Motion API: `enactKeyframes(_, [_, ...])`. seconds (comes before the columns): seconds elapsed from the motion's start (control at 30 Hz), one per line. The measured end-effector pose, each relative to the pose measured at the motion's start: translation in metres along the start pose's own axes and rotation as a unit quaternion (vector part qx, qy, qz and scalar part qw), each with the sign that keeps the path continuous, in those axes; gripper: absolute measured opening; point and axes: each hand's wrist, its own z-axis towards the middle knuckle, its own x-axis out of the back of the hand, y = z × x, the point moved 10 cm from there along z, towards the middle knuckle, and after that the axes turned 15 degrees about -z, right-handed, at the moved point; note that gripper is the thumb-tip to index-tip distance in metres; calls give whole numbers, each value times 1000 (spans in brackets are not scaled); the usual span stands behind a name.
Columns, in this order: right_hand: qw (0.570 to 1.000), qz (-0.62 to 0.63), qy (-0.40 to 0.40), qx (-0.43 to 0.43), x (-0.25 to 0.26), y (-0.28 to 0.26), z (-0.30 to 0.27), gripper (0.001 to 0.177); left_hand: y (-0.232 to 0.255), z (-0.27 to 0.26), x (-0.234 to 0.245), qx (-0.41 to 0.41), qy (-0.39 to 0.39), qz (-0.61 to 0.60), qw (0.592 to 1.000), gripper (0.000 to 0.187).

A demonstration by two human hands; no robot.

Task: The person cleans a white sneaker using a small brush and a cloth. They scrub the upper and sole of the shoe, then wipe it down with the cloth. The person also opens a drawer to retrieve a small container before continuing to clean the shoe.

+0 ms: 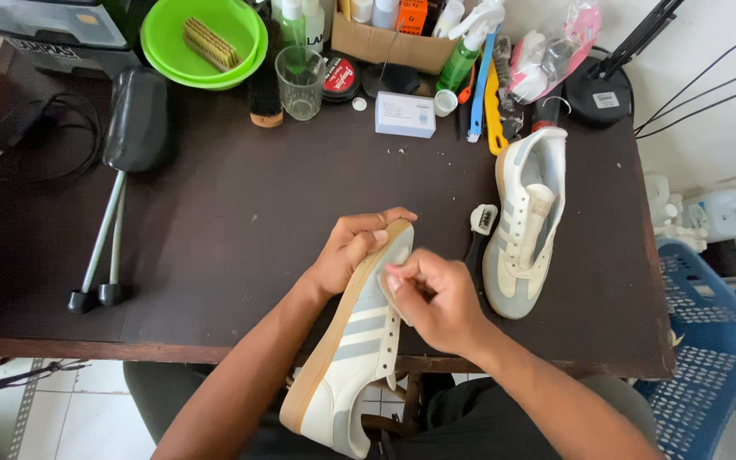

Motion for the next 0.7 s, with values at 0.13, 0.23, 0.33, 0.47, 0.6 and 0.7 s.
enactKeyframes(0.13, [996, -66, 57, 10, 31, 0, 32, 13, 19, 3, -16, -2, 1, 5, 1000, 25])
enactKeyframes(0.23, [998, -43, 48, 16, 22, -11, 24, 14, 12, 1, -7, -1, -4, 0, 1000, 27])
enactKeyframes(0.33, [999, -41, 10, -9, 19, -3, 23, 14, 19, 2, -18, -4, -16, -3, 1000, 27])
enactKeyframes(0.47, [998, -56, 34, 10, 24, -16, 22, 15, 22, 1, -21, -1, -18, -7, 1000, 26])
enactKeyframes(0.6, [992, -108, 52, 42, 30, -8, 26, 14, 24, 4, -20, -4, -17, 10, 1000, 26])
enactKeyframes(0.7, [990, -105, 84, 31, 29, -9, 28, 11, 40, 0, -34, 0, -14, 2, 1000, 27])
